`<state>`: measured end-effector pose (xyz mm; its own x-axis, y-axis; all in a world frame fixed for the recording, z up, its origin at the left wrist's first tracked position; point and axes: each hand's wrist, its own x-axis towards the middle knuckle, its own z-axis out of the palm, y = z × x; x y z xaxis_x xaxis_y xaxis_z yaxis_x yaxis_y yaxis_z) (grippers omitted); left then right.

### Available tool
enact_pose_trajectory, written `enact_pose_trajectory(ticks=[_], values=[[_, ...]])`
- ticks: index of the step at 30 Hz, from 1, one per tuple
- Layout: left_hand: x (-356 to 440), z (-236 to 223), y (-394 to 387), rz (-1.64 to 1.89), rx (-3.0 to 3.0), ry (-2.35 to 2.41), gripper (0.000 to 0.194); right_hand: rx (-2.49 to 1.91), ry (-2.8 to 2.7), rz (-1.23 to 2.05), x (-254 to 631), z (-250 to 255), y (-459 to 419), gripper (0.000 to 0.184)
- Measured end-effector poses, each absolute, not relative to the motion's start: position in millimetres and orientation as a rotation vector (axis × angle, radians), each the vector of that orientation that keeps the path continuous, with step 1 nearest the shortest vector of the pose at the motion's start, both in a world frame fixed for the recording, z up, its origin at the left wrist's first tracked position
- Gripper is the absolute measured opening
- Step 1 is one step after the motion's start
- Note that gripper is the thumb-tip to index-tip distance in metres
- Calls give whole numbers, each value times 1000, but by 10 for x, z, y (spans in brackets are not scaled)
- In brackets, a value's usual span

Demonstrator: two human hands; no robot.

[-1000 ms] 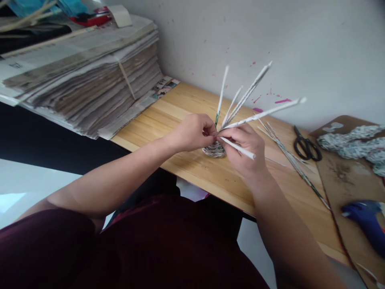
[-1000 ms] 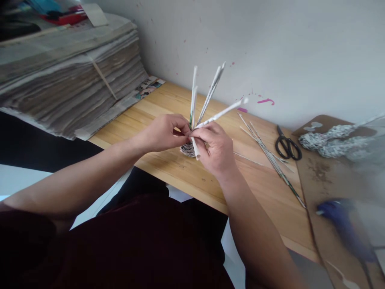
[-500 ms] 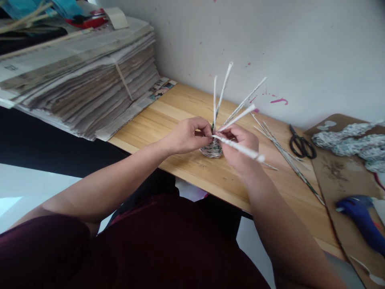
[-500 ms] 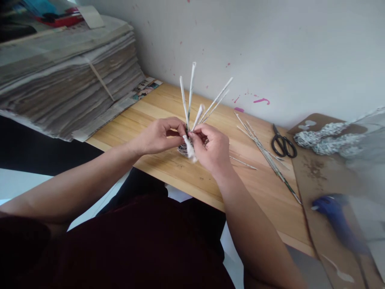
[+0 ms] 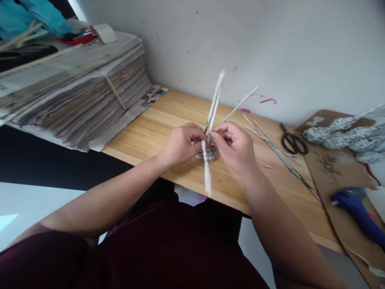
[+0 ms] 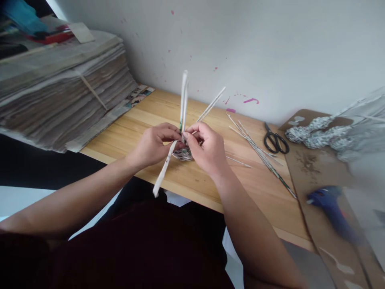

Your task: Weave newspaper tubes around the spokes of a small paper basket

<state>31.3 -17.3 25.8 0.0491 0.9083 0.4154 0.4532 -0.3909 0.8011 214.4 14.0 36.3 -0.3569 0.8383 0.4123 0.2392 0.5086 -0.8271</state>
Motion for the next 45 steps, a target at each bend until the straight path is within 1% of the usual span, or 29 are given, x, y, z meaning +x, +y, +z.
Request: enact_pose_trajectory(ticks=[3, 6, 9, 11, 14, 17, 20, 24, 28, 33, 38, 42, 45], values=[[259, 235, -149, 1304, 1796, 1306, 17, -892, -1991, 599, 2202, 408, 113, 17], [195, 223, -146, 1283, 1806, 1304, 13, -965, -2155, 322, 2226, 402, 74, 22], [149, 197, -170, 1308, 1819, 1293, 9, -1066, -2222, 168, 2205, 369, 25, 33], [115, 175, -170, 1352, 1821, 1222, 10, -1065, -2232, 104, 2179, 352, -4, 36], [32, 163, -114, 1362, 1773, 1077, 14, -972, -2245, 46, 2145, 337, -32, 31], [-80, 173, -24, 1294, 1781, 1018, 18, -856, -2241, -44, 2120, 321, -57, 26], [-177, 161, 25, 1228, 1823, 1037, 15, -751, -2249, -153, 2093, 298, -104, 21], [-244, 113, -10, 1251, 1847, 1020, 13, -676, -2291, -243, 2041, 268, -182, 20], [-253, 109, -72, 1290, 1799, 951, 17, -695, -2312, -268, 2009, 266, -215, 25], [-220, 114, -118, 1201, 1613, 1016, 26, -751, -2307, -255, 2004, 280, -231, 28], [-185, 53, -141, 1300, 1499, 1019, 28, -816, -2308, -262, 1971, 279, -310, 28], [-187, 23, -156, 1297, 1460, 1032, 28, -996, -2267, -96, 1998, 278, -268, 31], [-180, 41, -170, 1277, 1419, 1044, 29, -1076, -2197, 130, 2035, 254, -166, 24]])
